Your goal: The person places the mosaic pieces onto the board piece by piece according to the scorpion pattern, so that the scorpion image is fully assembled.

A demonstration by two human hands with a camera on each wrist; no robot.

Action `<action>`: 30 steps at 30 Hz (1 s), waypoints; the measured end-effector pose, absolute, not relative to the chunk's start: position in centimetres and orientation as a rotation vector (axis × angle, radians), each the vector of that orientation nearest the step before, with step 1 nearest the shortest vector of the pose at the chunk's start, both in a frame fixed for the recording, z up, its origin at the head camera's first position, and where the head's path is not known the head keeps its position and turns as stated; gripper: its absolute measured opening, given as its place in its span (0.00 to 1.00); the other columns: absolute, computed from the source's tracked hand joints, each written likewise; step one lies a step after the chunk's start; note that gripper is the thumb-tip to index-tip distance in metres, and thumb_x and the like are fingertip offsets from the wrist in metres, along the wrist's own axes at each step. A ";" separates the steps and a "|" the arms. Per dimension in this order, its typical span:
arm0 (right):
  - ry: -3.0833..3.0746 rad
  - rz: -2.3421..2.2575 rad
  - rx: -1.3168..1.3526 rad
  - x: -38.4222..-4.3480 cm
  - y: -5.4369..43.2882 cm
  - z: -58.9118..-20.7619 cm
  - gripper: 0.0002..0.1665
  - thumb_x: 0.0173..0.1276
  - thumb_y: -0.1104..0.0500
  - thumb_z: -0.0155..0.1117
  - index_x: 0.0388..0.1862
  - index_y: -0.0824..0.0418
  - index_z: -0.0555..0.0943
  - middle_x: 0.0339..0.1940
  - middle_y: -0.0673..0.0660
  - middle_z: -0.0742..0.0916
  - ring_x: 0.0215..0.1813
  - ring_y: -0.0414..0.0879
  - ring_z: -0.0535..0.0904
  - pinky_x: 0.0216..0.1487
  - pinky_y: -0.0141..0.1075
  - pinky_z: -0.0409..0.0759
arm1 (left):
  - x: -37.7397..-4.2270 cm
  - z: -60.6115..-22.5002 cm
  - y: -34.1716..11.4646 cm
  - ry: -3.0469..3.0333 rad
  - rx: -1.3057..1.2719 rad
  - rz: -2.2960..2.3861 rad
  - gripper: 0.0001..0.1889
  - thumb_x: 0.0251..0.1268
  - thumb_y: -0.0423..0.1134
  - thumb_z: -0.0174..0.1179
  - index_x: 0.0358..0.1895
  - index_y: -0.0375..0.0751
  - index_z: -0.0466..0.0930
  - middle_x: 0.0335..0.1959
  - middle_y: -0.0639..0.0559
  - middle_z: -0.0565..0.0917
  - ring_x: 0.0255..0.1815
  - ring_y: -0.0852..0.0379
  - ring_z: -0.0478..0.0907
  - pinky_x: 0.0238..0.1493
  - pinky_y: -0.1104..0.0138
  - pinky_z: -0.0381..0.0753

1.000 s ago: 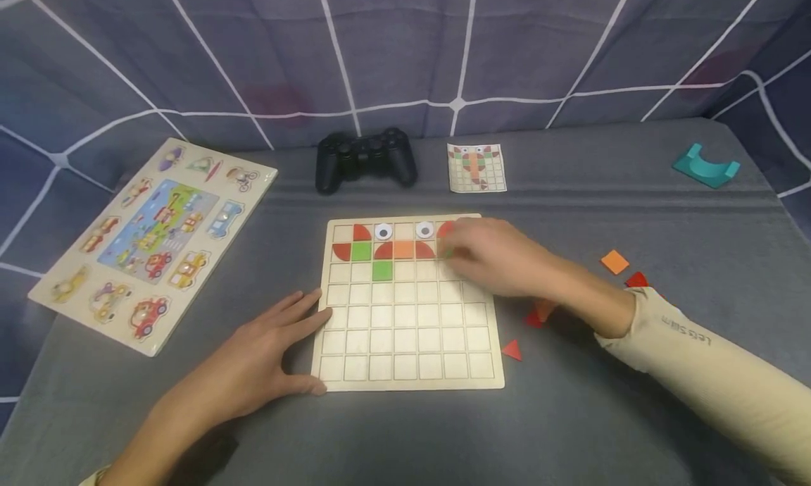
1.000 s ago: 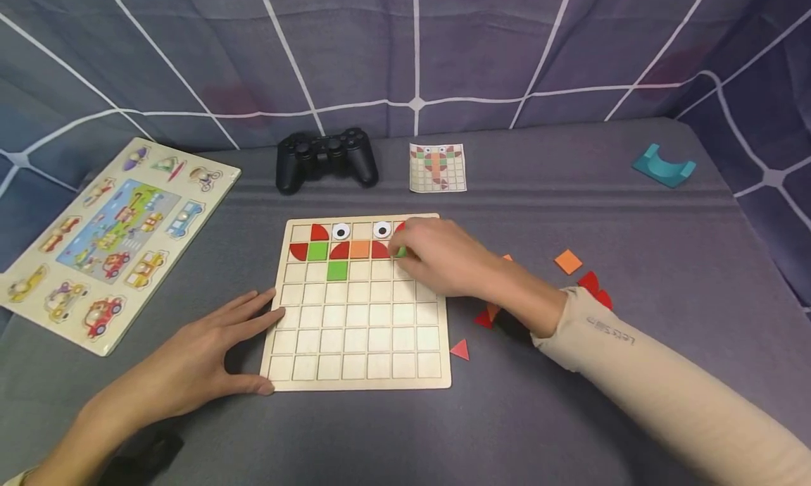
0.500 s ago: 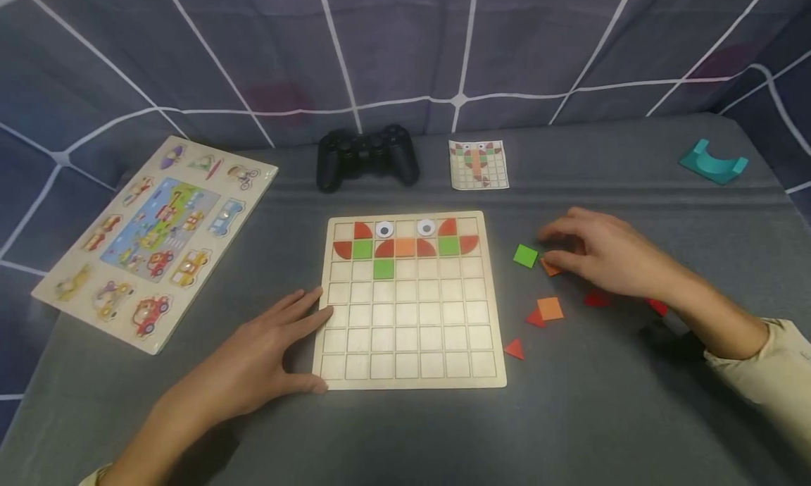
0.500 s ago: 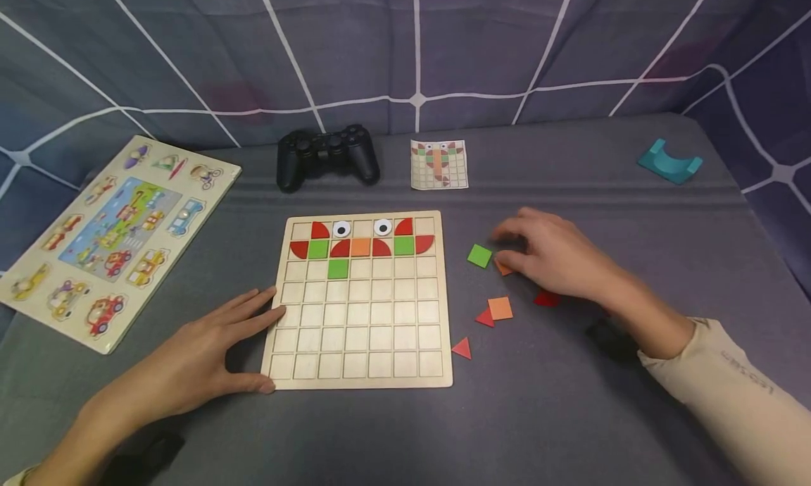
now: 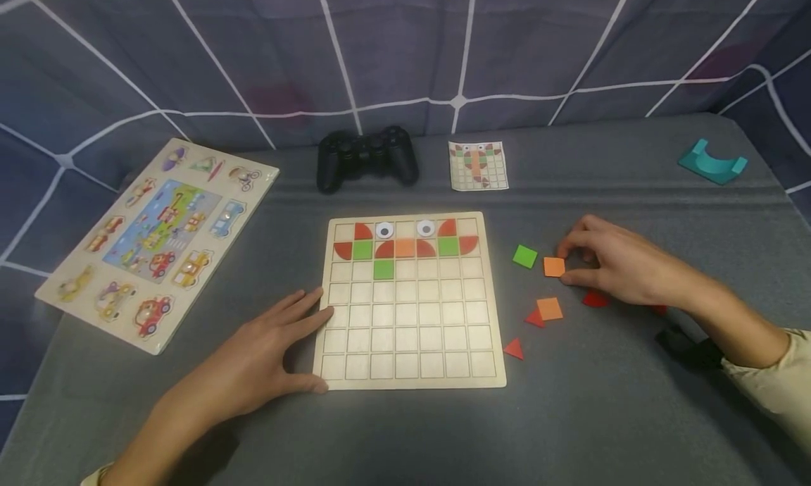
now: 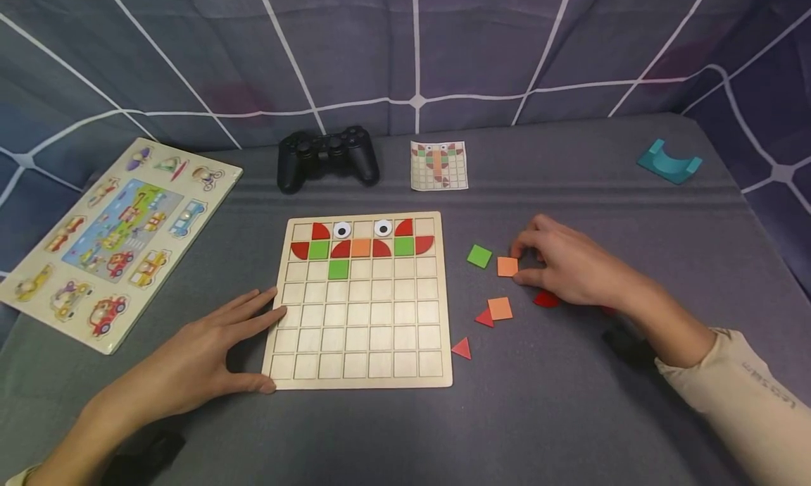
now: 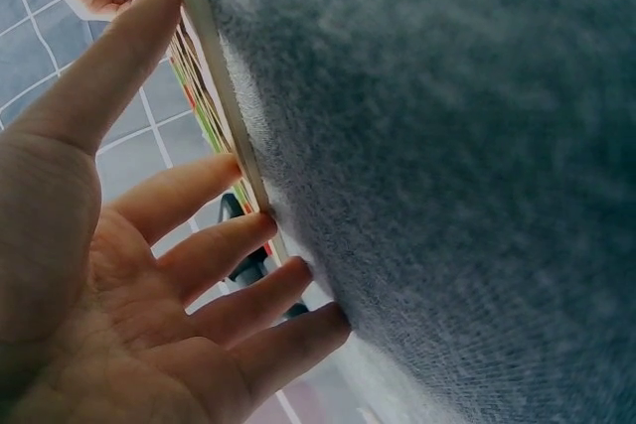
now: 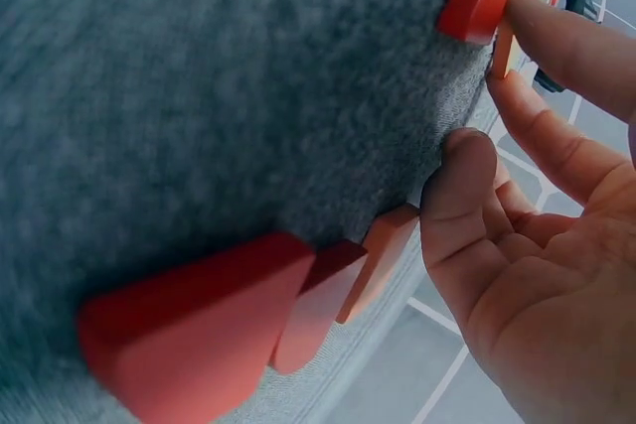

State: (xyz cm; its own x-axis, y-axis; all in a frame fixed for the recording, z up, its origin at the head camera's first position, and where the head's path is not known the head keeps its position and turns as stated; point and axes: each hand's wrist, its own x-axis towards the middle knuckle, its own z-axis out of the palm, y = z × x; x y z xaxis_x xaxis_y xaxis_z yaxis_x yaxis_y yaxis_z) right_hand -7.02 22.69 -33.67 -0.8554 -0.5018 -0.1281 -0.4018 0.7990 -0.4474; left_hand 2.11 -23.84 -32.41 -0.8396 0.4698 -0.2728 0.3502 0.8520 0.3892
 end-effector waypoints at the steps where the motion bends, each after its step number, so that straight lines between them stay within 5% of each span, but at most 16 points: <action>1: 2.746 -0.600 -0.696 -7.0 22.7 -33.7 0.16 0.58 0.57 0.78 0.43 0.58 0.84 0.42 0.52 0.77 0.36 0.44 0.72 0.36 0.40 0.71 | 2.1 -32.4 -23.8 2.666 0.611 0.463 0.49 0.43 0.65 0.73 0.71 0.45 0.71 0.76 0.44 0.61 0.75 0.36 0.56 0.60 0.39 0.67; 15: 2.778 -0.755 -0.758 -6.9 21.8 -33.2 0.14 0.59 0.57 0.77 0.43 0.57 0.85 0.38 0.47 0.81 0.35 0.40 0.74 0.33 0.34 0.73 | 2.0 -32.5 -23.7 2.667 0.611 0.452 0.50 0.42 0.65 0.74 0.70 0.45 0.71 0.76 0.44 0.62 0.74 0.36 0.56 0.59 0.39 0.68; 30: 2.641 -0.946 -0.894 -7.1 13.5 -32.0 0.12 0.61 0.58 0.74 0.44 0.56 0.85 0.36 0.47 0.81 0.33 0.40 0.74 0.35 0.36 0.74 | 2.0 -32.4 -23.8 2.660 0.601 0.461 0.50 0.41 0.64 0.75 0.71 0.45 0.71 0.76 0.44 0.61 0.75 0.36 0.55 0.60 0.39 0.67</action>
